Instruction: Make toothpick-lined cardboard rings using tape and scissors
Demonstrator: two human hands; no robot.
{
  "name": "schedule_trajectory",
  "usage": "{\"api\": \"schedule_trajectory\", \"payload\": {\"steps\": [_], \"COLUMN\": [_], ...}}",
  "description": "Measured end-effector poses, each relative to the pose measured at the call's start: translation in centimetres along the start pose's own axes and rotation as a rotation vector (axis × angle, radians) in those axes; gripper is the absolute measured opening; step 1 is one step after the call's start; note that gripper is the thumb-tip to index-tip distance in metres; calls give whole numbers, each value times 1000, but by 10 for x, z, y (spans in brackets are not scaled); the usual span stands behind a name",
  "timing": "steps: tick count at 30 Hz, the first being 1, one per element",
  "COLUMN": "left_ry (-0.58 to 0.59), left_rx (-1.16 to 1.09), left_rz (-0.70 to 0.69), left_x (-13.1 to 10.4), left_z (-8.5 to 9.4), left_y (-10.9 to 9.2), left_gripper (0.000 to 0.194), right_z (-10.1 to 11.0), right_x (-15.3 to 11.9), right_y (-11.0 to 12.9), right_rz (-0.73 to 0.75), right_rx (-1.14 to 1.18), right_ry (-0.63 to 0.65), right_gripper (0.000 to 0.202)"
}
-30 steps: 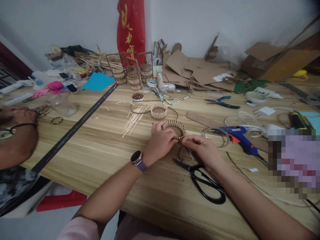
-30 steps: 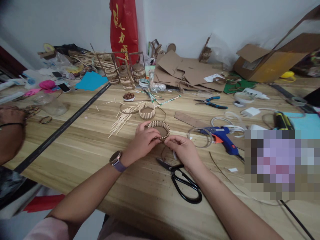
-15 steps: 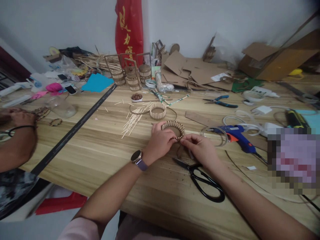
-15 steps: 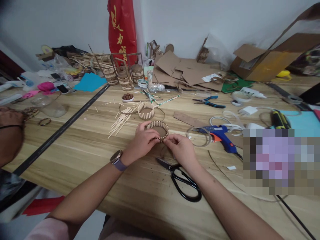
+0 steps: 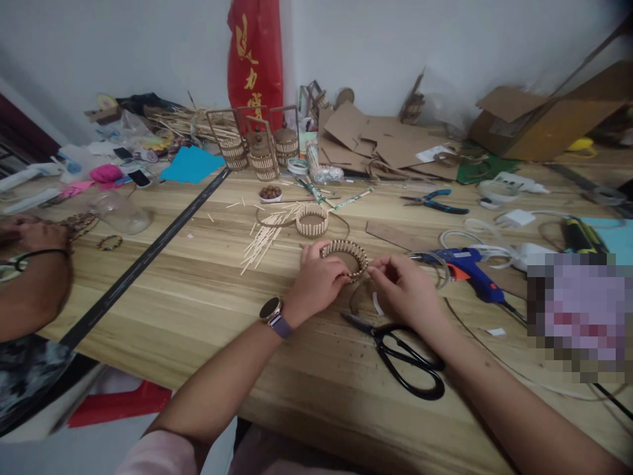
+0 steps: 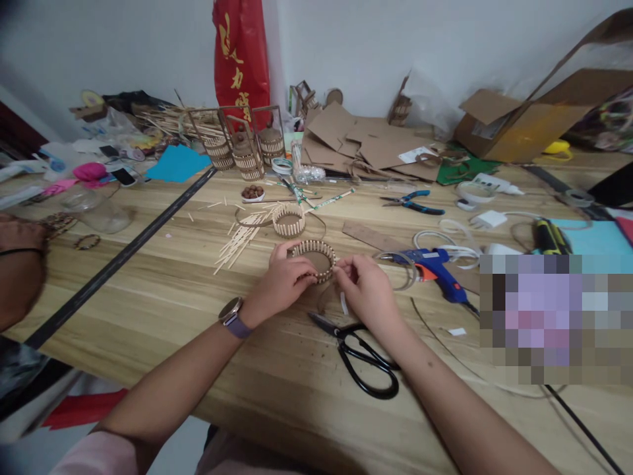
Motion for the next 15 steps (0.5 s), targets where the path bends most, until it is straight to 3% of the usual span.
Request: {"api": "schedule_trajectory", "payload": {"steps": [6, 15], "left_ry": [-12, 6], "left_rx": [30, 34], "left_rz": [-22, -42], "left_x": [-2, 0], "left_z": [-1, 2], "left_y": [0, -2], "left_gripper": [12, 15], "right_z": [-4, -16], "right_x": [-4, -5], "right_y": [35, 47], "right_rz": [330, 540], "right_rx": [-224, -362], "right_ry": [40, 85], "right_gripper": [19, 21]}}
Point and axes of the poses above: each hand's wrist, its own x-axis towards the middle knuckle, its own z-axis out of the back of the hand, y = z × x, the point moved 8 cm from there along x, towards the middle knuckle, and after that the axes turned 13 degrees about -z, right-handed, at the moved point
